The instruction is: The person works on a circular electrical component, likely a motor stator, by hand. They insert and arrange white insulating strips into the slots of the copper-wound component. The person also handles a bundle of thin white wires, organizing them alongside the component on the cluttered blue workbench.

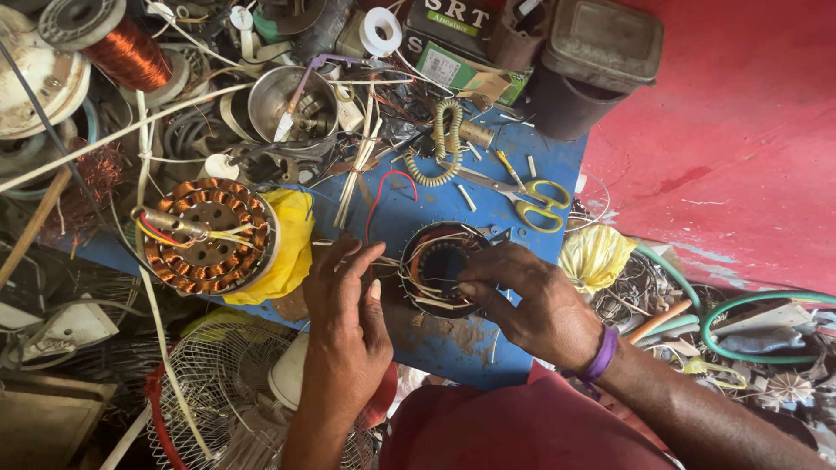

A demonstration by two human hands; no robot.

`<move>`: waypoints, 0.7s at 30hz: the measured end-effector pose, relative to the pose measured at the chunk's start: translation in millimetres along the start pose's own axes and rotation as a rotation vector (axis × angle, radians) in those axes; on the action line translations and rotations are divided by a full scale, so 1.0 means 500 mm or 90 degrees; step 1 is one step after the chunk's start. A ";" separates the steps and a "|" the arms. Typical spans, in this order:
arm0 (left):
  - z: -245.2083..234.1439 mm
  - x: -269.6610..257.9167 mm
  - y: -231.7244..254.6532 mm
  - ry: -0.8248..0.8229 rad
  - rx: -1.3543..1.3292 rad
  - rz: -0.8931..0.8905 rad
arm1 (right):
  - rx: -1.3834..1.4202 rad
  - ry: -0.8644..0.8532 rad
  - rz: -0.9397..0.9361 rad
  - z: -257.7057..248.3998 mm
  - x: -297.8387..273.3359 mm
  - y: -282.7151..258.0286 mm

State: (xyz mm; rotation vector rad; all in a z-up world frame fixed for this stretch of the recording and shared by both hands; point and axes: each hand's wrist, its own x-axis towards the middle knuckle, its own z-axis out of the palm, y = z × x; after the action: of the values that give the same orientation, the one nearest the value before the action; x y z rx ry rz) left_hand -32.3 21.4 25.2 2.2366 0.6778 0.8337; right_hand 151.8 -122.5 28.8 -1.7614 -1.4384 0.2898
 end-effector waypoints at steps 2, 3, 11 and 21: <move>-0.002 0.000 -0.005 -0.002 0.002 0.006 | -0.003 -0.003 0.020 0.003 -0.004 0.004; -0.004 0.001 -0.008 -0.001 0.003 0.006 | 0.003 -0.004 0.030 0.004 -0.006 0.006; -0.015 -0.002 -0.017 -0.030 -0.021 0.007 | 0.019 -0.009 0.055 0.005 -0.011 0.008; 0.040 0.002 0.002 -0.081 0.016 0.054 | -0.008 0.022 -0.010 0.012 -0.017 0.008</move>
State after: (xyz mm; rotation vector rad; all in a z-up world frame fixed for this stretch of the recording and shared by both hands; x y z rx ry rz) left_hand -17.2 13.7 14.7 2.3323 0.5393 0.7205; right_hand 148.2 -127.7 19.3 -1.7564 -1.4309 0.2413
